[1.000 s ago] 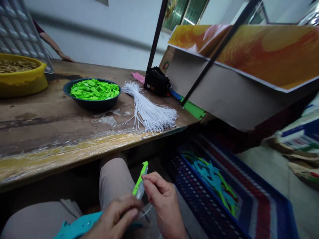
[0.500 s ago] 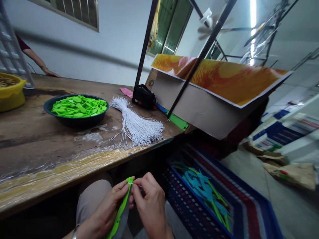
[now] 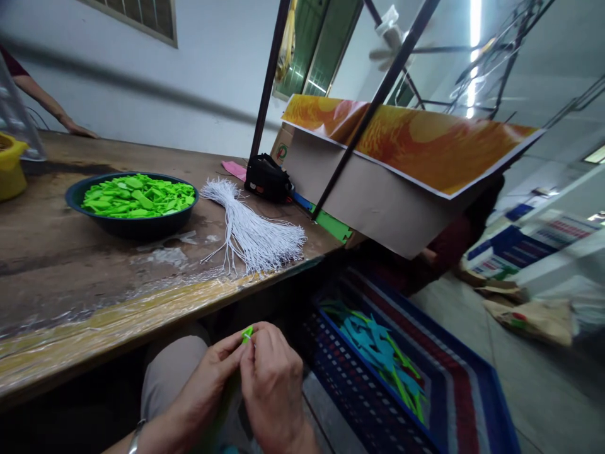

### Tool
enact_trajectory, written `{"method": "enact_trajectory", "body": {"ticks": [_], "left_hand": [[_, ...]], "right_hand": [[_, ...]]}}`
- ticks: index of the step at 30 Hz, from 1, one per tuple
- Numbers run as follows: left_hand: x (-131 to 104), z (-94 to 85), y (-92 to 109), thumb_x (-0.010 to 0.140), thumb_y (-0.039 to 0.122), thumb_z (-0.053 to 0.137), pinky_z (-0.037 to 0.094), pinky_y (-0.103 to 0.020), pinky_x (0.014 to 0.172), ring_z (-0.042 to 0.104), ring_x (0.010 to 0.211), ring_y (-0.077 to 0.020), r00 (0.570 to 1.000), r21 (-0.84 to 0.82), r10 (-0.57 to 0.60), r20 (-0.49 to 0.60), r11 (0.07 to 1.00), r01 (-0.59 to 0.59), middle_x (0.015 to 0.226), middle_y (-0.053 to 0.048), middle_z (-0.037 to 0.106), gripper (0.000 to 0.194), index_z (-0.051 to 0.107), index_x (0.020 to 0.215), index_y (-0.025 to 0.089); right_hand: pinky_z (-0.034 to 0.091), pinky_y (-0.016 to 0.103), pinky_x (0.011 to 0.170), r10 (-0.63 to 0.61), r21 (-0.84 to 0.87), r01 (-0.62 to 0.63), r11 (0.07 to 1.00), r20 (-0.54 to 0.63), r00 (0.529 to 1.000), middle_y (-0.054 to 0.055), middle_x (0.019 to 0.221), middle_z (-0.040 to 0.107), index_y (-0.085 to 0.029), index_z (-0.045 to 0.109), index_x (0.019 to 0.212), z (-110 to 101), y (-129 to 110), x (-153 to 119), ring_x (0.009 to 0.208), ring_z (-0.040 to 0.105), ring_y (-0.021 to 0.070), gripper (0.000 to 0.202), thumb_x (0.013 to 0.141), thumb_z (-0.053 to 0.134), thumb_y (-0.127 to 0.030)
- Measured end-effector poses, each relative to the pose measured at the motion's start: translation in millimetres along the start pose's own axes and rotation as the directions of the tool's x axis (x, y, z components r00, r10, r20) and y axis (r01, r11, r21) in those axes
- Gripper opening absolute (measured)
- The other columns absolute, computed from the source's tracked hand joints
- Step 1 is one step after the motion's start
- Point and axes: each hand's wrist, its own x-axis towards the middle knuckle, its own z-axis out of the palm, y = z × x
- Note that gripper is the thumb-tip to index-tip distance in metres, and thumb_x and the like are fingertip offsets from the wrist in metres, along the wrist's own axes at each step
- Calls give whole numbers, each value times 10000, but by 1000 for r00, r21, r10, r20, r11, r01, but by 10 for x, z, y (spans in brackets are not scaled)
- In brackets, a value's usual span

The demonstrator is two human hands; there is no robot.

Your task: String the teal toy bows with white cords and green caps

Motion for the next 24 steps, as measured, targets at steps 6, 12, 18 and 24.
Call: {"method": "enact_trajectory", "body": {"ticks": [6,12,18,24], "left_hand": [[22,-2,-95,804,410,808,359,-420,1170,615,1229,-296,999,71,40,32,997,-42,1266,-113,739,440,770,1195,213],[-5,47,-79,778,338,826,343,-421,1171,597,1248,-302,999,54,0,35,999,-2,1247,-105,746,426,775,1176,197],[-12,88,-104,740,340,827,451,-368,1005,661,1044,-279,999,-177,-28,-35,984,22,999,-103,791,293,820,966,153],[17,85,-111,512,303,930,440,-263,795,589,768,-158,970,-207,-84,-228,978,36,728,-14,711,281,760,687,163]], "right_hand": [[514,318,687,-71,-158,68,985,-16,997,68,873,634,-191,538,884,-57,-36,25,783,648,211,194,972,407,-78],[532,337,669,-109,-258,104,960,-6,994,93,898,650,-196,547,893,-71,-36,-9,809,646,235,238,1012,369,-91],[554,342,635,-86,-340,75,937,-16,996,147,1023,666,-196,550,964,-15,2,-68,866,670,263,212,1046,358,-162],[584,343,706,-77,-229,85,970,45,996,118,972,664,-186,547,1064,-25,56,-60,860,697,245,223,1053,325,-194]]}}
